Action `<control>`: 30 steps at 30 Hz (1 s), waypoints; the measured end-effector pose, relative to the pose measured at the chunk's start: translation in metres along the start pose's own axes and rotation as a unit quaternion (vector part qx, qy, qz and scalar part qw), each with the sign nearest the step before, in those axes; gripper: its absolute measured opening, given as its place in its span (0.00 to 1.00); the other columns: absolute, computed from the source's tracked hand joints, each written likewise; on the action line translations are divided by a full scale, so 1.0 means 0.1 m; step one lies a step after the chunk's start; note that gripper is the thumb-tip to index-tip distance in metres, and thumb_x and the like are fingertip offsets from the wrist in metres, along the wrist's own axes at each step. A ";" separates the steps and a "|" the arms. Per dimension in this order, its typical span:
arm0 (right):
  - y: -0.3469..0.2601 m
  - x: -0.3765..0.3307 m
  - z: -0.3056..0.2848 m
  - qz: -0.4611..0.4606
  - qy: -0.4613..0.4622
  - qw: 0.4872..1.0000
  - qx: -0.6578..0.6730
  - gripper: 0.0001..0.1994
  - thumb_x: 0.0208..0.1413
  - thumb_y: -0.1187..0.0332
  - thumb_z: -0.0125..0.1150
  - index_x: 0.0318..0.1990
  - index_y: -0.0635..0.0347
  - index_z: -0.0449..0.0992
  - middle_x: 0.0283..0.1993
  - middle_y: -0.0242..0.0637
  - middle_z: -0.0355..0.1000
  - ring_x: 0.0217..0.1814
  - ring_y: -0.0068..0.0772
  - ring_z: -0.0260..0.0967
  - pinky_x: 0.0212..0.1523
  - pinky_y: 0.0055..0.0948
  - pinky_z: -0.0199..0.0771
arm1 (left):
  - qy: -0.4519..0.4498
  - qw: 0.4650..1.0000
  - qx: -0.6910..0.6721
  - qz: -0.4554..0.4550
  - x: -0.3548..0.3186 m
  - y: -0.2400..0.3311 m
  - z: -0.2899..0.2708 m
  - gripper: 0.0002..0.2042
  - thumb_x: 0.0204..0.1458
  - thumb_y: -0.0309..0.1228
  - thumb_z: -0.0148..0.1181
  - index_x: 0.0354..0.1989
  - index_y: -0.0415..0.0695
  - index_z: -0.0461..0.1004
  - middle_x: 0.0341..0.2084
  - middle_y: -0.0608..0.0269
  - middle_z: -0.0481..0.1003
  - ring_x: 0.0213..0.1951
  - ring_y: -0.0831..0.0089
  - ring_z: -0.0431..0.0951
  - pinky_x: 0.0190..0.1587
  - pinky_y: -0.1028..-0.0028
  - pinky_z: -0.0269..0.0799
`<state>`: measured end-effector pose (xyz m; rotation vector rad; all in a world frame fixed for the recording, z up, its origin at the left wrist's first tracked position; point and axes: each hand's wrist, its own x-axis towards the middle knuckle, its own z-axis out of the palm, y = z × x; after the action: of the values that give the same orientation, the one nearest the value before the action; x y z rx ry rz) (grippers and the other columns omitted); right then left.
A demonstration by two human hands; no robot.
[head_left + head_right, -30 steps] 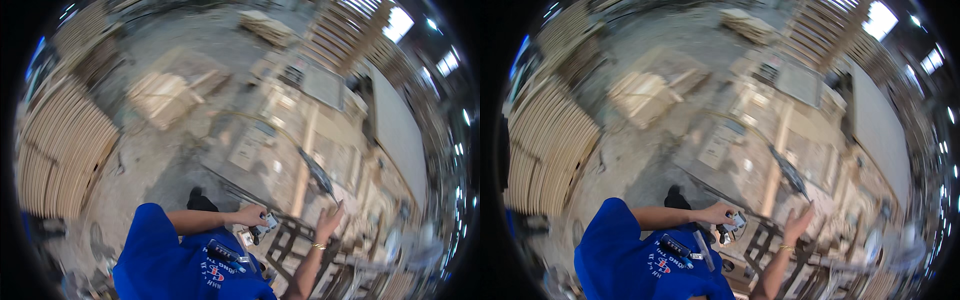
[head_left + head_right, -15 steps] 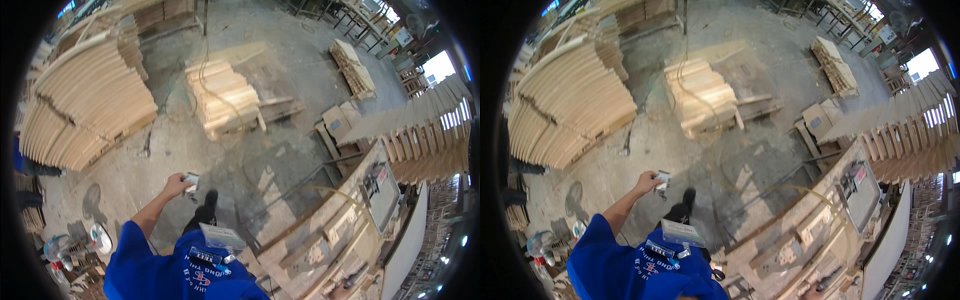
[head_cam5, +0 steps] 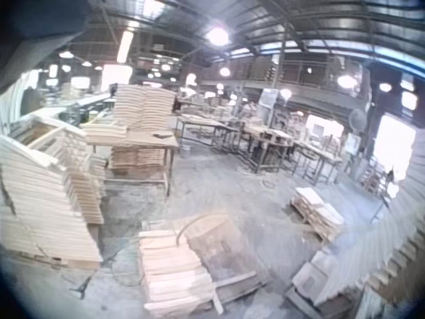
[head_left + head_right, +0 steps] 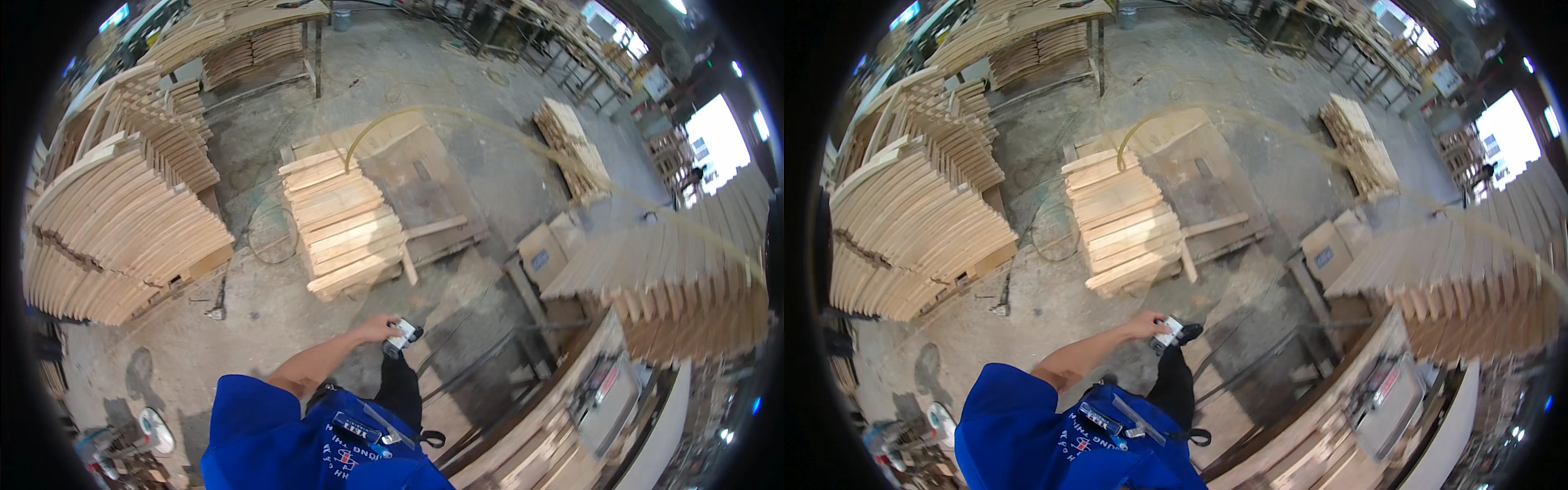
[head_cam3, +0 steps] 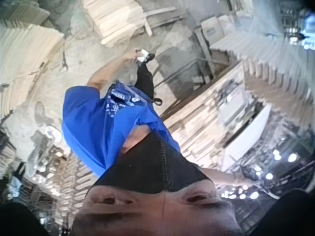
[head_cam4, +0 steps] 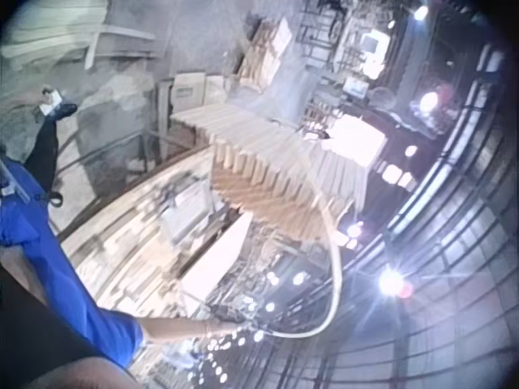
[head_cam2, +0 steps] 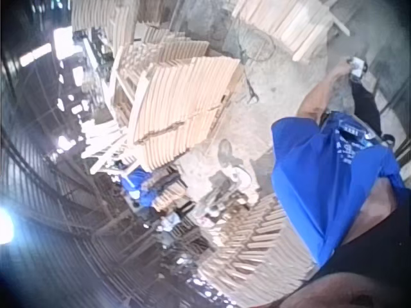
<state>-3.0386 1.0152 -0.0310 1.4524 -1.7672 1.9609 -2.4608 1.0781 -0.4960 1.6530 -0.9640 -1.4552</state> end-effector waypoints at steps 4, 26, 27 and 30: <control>0.01 0.37 1.33 0.024 -0.097 0.985 0.138 0.19 0.55 0.56 0.51 0.46 0.62 0.65 0.32 0.37 0.69 0.27 0.30 0.66 0.23 0.31 0.70 | 0.002 0.999 -0.050 0.023 1.02 0.56 0.23 0.23 0.41 0.42 0.64 0.43 0.39 0.74 0.33 0.52 0.76 0.36 0.67 0.75 0.39 0.70 0.68; 0.41 2.65 8.57 0.109 -0.450 0.778 0.425 0.18 0.60 0.56 0.43 0.44 0.65 0.64 0.32 0.37 0.67 0.22 0.22 0.66 0.18 0.19 0.73 | 0.422 0.861 -0.256 -0.122 3.99 2.21 -0.63 0.15 0.44 0.36 0.63 0.38 0.40 0.75 0.16 0.68 0.68 0.13 0.81 0.62 0.13 0.78 0.55; 0.40 2.74 8.83 0.104 -0.451 0.781 0.420 0.18 0.60 0.56 0.44 0.44 0.65 0.64 0.32 0.37 0.67 0.20 0.22 0.65 0.17 0.19 0.73 | 0.435 0.855 -0.253 -0.128 4.22 2.37 -0.65 0.16 0.44 0.36 0.63 0.39 0.40 0.75 0.18 0.67 0.70 0.13 0.80 0.63 0.13 0.78 0.56; 0.46 3.05 9.70 0.068 -0.481 0.778 0.398 0.17 0.59 0.57 0.44 0.42 0.66 0.64 0.30 0.39 0.66 0.18 0.22 0.65 0.16 0.18 0.72 | 0.405 0.851 -0.308 -0.130 5.02 2.77 -0.83 0.18 0.44 0.35 0.64 0.42 0.39 0.73 0.18 0.68 0.69 0.14 0.81 0.62 0.14 0.78 0.54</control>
<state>-2.6965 0.0577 0.0068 3.1290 -1.2120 2.3805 -2.3574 0.5086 -0.4705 1.6637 0.1995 -0.8934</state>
